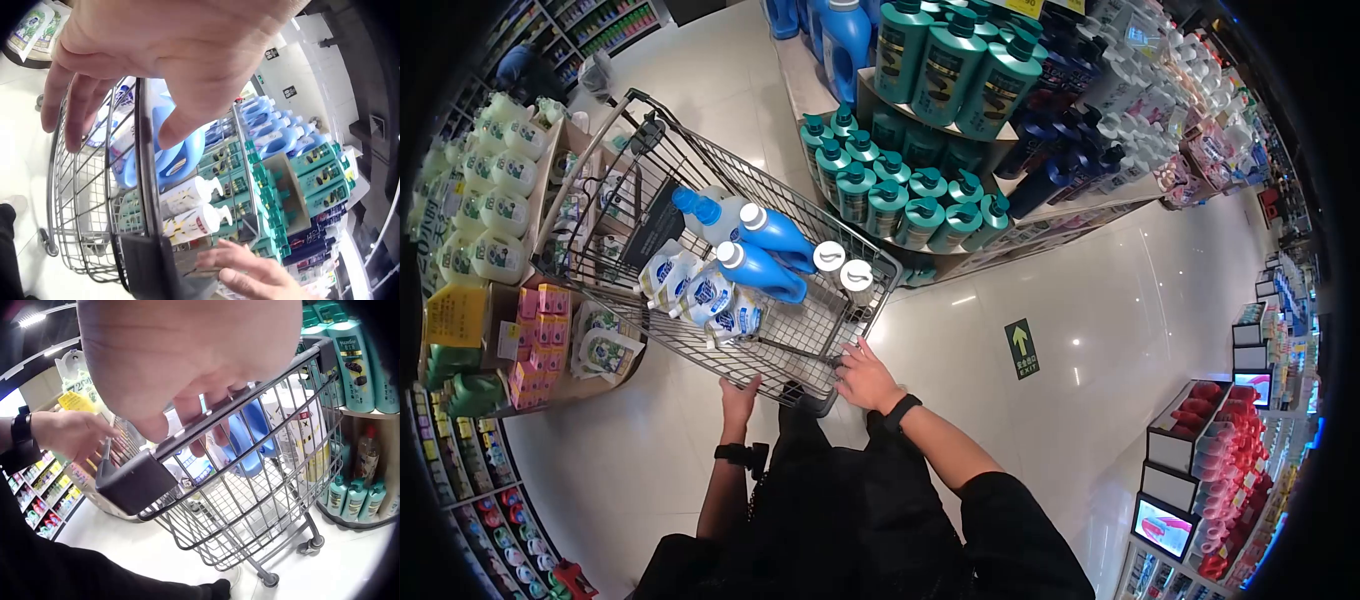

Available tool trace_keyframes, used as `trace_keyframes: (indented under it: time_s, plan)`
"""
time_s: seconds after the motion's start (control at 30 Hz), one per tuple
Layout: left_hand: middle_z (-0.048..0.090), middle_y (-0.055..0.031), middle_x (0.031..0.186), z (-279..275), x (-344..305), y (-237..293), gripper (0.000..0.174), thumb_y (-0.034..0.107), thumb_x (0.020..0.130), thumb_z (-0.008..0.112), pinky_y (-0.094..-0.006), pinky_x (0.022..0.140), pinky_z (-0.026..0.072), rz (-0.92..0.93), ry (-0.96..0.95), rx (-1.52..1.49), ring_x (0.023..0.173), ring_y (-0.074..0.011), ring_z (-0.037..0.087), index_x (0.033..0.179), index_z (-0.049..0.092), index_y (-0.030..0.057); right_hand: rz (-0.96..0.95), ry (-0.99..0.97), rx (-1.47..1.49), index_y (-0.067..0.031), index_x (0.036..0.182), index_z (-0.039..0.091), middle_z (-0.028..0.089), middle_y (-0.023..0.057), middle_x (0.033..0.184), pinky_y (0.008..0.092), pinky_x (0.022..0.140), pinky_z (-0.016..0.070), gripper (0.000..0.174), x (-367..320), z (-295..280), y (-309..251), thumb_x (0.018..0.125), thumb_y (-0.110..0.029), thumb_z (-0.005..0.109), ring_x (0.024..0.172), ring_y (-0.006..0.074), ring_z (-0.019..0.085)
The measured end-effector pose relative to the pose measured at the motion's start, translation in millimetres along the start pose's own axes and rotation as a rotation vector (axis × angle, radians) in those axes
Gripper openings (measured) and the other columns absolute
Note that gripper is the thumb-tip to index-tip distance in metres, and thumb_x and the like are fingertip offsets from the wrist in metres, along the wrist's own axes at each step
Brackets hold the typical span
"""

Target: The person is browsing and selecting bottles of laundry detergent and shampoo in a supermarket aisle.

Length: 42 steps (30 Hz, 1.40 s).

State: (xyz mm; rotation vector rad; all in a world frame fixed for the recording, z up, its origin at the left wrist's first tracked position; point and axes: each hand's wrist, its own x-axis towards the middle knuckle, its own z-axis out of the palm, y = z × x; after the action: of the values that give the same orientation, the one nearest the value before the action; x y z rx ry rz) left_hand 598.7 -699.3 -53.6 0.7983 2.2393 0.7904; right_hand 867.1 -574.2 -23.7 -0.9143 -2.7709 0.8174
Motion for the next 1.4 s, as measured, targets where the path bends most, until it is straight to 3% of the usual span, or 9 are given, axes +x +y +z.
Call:
trace_keyframes:
  time_s: [0.17, 0.27, 0.4, 0.47, 0.5, 0.77, 0.97, 1.17, 1.4]
  plan:
    - [0.067, -0.0219, 0.079, 15.5, -16.6, 21.3, 0.052, 0.037, 0.096, 0.051, -0.0356, 0.050, 0.0535, -0.396, -0.242, -0.268, 0.066, -0.0307, 0.072, 0.102, 0.048, -0.0147, -0.069, 0.005, 0.077, -0.0068, 0.103, 0.070, 0.061, 0.0097, 0.113, 0.0524, 0.119, 0.0156, 0.033, -1.2, 2.2, 7.7, 0.083, -0.034, 0.068, 0.134, 0.0322, 0.039]
    - [0.067, -0.0215, 0.079, 15.8, -17.1, 24.1, 0.048, 0.033, 0.099, 0.041, -0.0313, 0.042, 0.0510, -0.354, -0.229, -0.251, 0.061, -0.0285, 0.071, 0.092, 0.052, -0.0131, -0.081, 0.018, 0.131, -0.0064, 0.104, 0.070, 0.061, 0.0095, 0.116, 0.0527, 0.118, 0.0164, 0.031, 0.0, -3.6, 9.6, 0.083, -0.029, 0.069, 0.134, 0.0321, 0.040]
    - [0.067, -0.0211, 0.079, 14.2, -15.5, 25.1, 0.047, 0.032, 0.098, 0.040, -0.0320, 0.042, 0.0523, -0.325, -0.218, -0.349, 0.062, -0.0306, 0.072, 0.096, 0.050, -0.0143, -0.066, 0.022, 0.242, -0.0062, 0.105, 0.069, 0.064, 0.0118, 0.113, 0.0502, 0.118, 0.0208, 0.027, 0.8, -21.1, 11.4, 0.084, -0.024, 0.066, 0.123, 0.0315, 0.052]
    - [0.067, -0.0206, 0.079, 13.8, -12.3, 19.6, 0.045, 0.031, 0.098, 0.039, -0.0323, 0.043, 0.0532, -0.304, -0.229, -0.345, 0.061, -0.0291, 0.071, 0.097, 0.051, -0.0123, 0.105, 0.060, 0.594, -0.0052, 0.104, 0.069, 0.068, 0.0126, 0.103, 0.0446, 0.110, 0.0357, 0.026, 0.5, -41.6, 14.1, 0.086, -0.024, 0.065, 0.107, 0.0314, 0.062]
    - [0.068, -0.0193, 0.077, 14.9, -12.9, 19.6, 0.044, 0.031, 0.098, 0.040, -0.0324, 0.043, 0.0533, -0.324, -0.200, -0.332, 0.060, -0.0276, 0.071, 0.094, 0.053, -0.0105, 0.099, 0.218, 0.565, -0.0034, 0.102, 0.068, 0.069, 0.0128, 0.095, 0.0396, 0.091, 0.0499, 0.024, -2.9, -43.2, 22.9, 0.087, -0.021, 0.063, 0.089, 0.0306, 0.067]
    - [0.068, -0.0154, 0.071, 16.4, -11.5, 10.2, 0.042, 0.032, 0.097, 0.042, -0.0343, 0.049, 0.0534, -0.256, -0.157, -0.203, 0.058, -0.0255, 0.070, 0.082, 0.058, -0.0038, 0.725, 0.545, 0.548, -0.0002, 0.103, 0.066, 0.069, 0.0148, 0.084, 0.0311, 0.065, 0.0529, 0.021, -52.6, -109.0, 100.9, 0.089, -0.014, 0.061, 0.071, 0.0192, 0.068]
    - [0.069, -0.0150, 0.072, 19.2, -16.7, 21.2, 0.043, 0.032, 0.098, 0.042, -0.0330, 0.048, 0.0520, -0.233, -0.104, -0.207, 0.058, -0.0230, 0.069, 0.086, 0.060, -0.0049, 0.687, 0.799, 0.489, -0.0021, 0.115, 0.060, 0.067, 0.0134, 0.079, 0.0333, 0.063, 0.0524, 0.032, -28.2, -171.7, 173.0, 0.086, -0.013, 0.065, 0.068, 0.0214, 0.067]
    - [0.064, -0.0185, 0.064, 34.3, -34.4, 19.0, 0.058, 0.045, 0.098, 0.049, -0.0395, 0.053, 0.0491, -0.278, 0.071, -0.032, 0.052, -0.0270, 0.064, 0.075, 0.060, -0.0075, 0.615, 0.625, 0.047, -0.0086, 0.126, 0.052, 0.063, 0.0212, 0.098, 0.0464, 0.081, 0.0492, 0.055, 20.8, -213.8, 225.7, 0.076, -0.014, 0.074, 0.092, 0.0410, 0.061]
    - [0.064, -0.0124, 0.060, 35.1, -81.2, 56.2, 0.049, 0.039, 0.097, 0.053, -0.0351, 0.057, 0.0498, -0.408, 0.061, -0.061, 0.052, -0.0191, 0.064, 0.078, 0.066, -0.0042, 0.705, 0.278, -0.072, -0.0102, 0.125, 0.050, 0.067, 0.0224, 0.096, 0.0511, 0.077, 0.0520, 0.054, 52.9, -224.0, 244.0, 0.080, -0.028, 0.073, 0.093, 0.0427, 0.064]
